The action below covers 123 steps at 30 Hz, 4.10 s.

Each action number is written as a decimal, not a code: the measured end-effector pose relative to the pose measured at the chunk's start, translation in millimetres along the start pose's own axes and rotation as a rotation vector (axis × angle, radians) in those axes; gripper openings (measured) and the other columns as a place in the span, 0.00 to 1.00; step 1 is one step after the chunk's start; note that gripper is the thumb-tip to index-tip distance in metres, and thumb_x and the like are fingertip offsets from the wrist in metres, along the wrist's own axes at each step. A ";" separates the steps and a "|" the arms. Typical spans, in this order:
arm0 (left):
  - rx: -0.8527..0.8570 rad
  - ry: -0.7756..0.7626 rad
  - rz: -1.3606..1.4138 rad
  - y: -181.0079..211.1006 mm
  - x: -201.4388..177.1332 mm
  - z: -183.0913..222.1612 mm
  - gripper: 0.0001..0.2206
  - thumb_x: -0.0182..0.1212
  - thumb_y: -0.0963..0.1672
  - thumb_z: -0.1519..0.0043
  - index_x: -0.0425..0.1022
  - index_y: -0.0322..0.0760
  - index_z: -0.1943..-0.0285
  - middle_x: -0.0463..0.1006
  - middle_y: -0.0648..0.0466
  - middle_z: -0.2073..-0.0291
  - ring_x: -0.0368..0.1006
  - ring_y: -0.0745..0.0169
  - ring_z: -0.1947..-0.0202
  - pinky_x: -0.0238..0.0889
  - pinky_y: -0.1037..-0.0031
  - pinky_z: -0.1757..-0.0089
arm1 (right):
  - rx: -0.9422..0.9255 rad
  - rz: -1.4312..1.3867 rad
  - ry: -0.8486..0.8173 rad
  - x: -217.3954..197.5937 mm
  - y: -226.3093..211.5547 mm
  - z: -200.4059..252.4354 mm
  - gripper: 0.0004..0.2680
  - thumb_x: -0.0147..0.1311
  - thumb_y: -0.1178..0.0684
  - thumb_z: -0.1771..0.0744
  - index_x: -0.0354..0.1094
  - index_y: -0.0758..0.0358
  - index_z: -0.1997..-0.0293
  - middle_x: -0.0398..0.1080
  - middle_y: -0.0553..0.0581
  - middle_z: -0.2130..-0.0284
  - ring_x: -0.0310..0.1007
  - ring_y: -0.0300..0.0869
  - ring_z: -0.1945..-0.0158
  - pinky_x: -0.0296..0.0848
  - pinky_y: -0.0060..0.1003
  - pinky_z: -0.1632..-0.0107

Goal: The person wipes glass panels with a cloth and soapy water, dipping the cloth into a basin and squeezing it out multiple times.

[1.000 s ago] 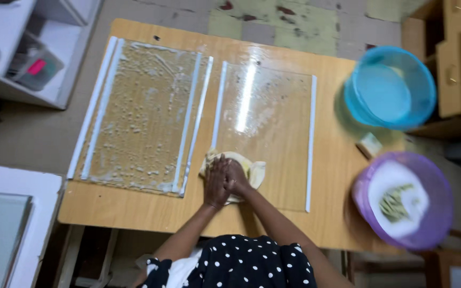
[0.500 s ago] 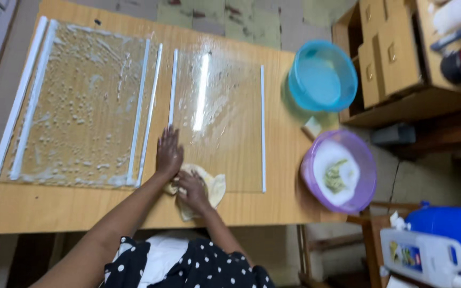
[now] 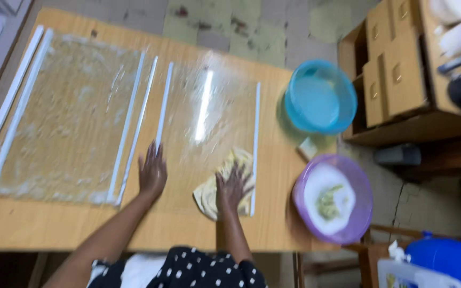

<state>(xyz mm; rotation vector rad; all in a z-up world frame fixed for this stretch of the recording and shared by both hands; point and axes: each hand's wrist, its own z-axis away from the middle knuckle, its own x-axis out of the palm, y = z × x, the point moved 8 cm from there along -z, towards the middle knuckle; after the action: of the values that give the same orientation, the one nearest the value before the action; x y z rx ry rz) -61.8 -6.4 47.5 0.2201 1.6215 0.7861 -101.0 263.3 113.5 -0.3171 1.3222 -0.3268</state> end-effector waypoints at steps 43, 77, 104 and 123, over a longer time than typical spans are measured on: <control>-0.008 0.142 0.260 -3.5 -9.9 20.2 0.28 0.42 0.52 0.29 0.55 0.39 0.21 0.51 0.47 0.22 0.43 0.43 0.22 0.44 0.54 0.30 | -0.721 0.300 -0.019 40.3 68.7 18.1 0.24 0.47 0.37 0.31 0.53 0.41 0.24 0.53 0.57 0.26 0.47 0.55 0.23 0.48 0.59 0.28; 0.109 -0.286 0.805 212.1 -71.3 12.7 0.20 0.70 0.50 0.38 0.81 0.29 0.46 0.80 0.34 0.48 0.75 0.37 0.44 0.64 0.50 0.44 | -0.182 -0.996 -0.005 -14.8 145.8 -25.6 0.07 0.52 0.59 0.35 0.70 0.58 0.54 0.69 0.49 0.68 0.69 0.38 0.66 0.72 0.33 0.62; -0.624 -0.689 1.396 397.0 330.0 -234.0 0.43 0.67 0.57 0.38 0.50 0.30 0.24 0.65 0.46 0.49 0.67 0.59 0.53 0.69 0.63 0.41 | -0.086 0.338 -0.269 -52.9 282.8 -508.1 0.18 0.43 0.47 0.28 0.57 0.38 0.26 0.61 0.57 0.31 0.63 0.61 0.31 0.62 0.68 0.36; -0.742 -0.865 1.789 475.2 293.6 -272.1 0.21 0.76 0.50 0.45 0.80 0.26 0.58 0.84 0.38 0.67 0.84 0.45 0.69 0.80 0.50 0.65 | -0.220 -0.451 0.353 -278.8 178.4 -387.3 0.05 0.56 0.56 0.35 0.70 0.56 0.56 0.71 0.55 0.64 0.75 0.58 0.54 0.72 0.60 0.46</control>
<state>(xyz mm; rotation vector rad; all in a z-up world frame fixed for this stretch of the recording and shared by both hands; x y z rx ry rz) -516.8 413.5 98.9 1.3039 -0.1296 2.0948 -529.1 524.1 204.5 -0.7751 1.6327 -0.6395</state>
